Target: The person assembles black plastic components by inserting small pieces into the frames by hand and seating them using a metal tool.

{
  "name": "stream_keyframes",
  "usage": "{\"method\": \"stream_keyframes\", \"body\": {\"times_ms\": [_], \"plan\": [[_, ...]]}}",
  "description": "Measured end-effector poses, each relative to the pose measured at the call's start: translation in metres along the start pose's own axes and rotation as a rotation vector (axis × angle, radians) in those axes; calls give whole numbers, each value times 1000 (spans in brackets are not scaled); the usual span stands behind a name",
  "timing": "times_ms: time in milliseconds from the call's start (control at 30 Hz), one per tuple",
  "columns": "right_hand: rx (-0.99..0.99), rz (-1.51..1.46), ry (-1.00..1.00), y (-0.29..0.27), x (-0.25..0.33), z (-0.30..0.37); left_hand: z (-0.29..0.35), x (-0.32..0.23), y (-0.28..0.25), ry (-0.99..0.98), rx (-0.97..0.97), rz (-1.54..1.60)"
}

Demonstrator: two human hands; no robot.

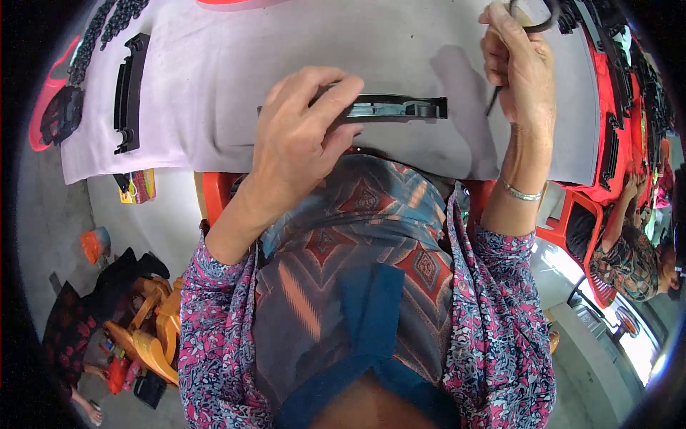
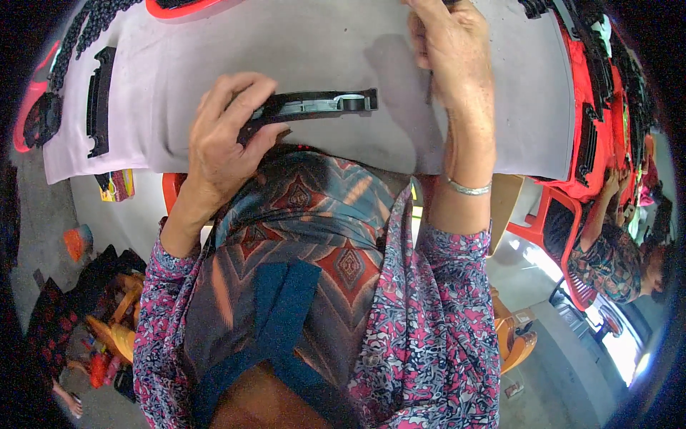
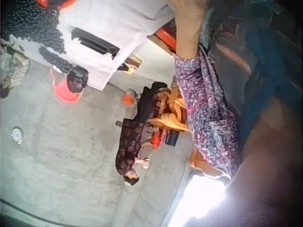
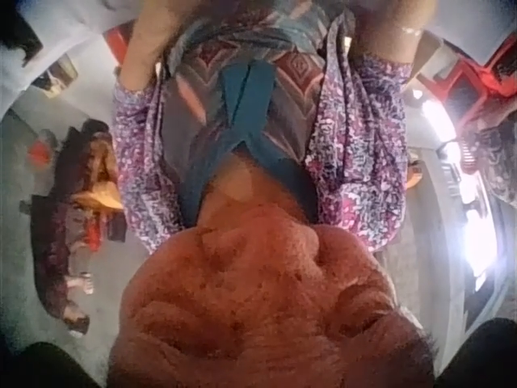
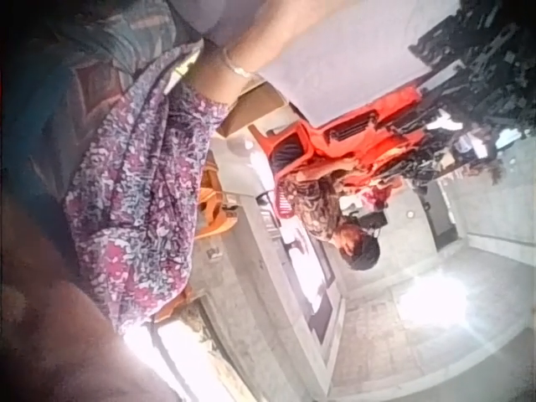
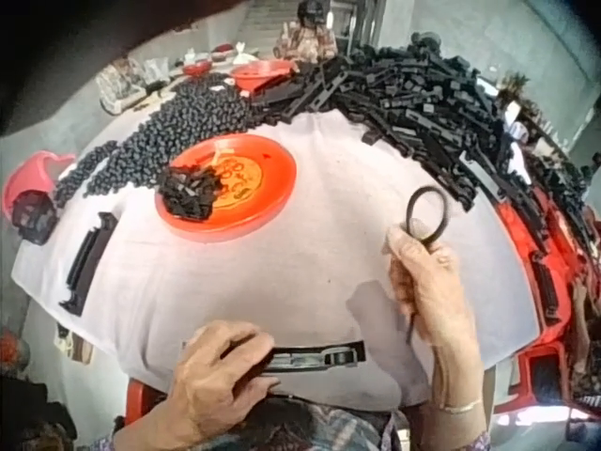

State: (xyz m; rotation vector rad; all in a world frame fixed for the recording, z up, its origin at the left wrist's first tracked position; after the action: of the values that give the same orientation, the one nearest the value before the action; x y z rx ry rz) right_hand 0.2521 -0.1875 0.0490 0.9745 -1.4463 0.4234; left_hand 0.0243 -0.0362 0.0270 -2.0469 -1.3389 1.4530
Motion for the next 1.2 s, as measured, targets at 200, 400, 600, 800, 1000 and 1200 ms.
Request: {"method": "stream_keyframes", "body": {"times_ms": [200,400,600,800,1000,1200], "plan": [[-333,1330,-8,-3,-15,14,-2,5,-15,-19,77,-140],[-258,1405,-29,-5,-34,18,5,16,-8,-6,90,-110],[-180,1430,-124,-1,-31,26,5,17,-6,-7,59,-86],[-260,1252,-165,40,2,48,6,18,-5,-25,57,-92],[43,832,422,82,2,75,7,19,-4,-24,54,-100],[73,732,475,89,-16,83,8,16,-4,-29,29,-89]]}}
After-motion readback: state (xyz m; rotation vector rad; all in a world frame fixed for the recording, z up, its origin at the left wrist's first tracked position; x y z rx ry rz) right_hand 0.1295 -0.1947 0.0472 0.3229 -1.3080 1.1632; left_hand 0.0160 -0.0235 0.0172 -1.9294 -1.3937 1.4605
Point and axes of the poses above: each hand's wrist, its own z-axis away from the middle knuckle, its own y-axis out of the palm, x = y × z, the point moved 1 cm from there along -z, towards the middle knuckle, and after that the axes turned 2 degrees about -y, right-handed, at the moved point
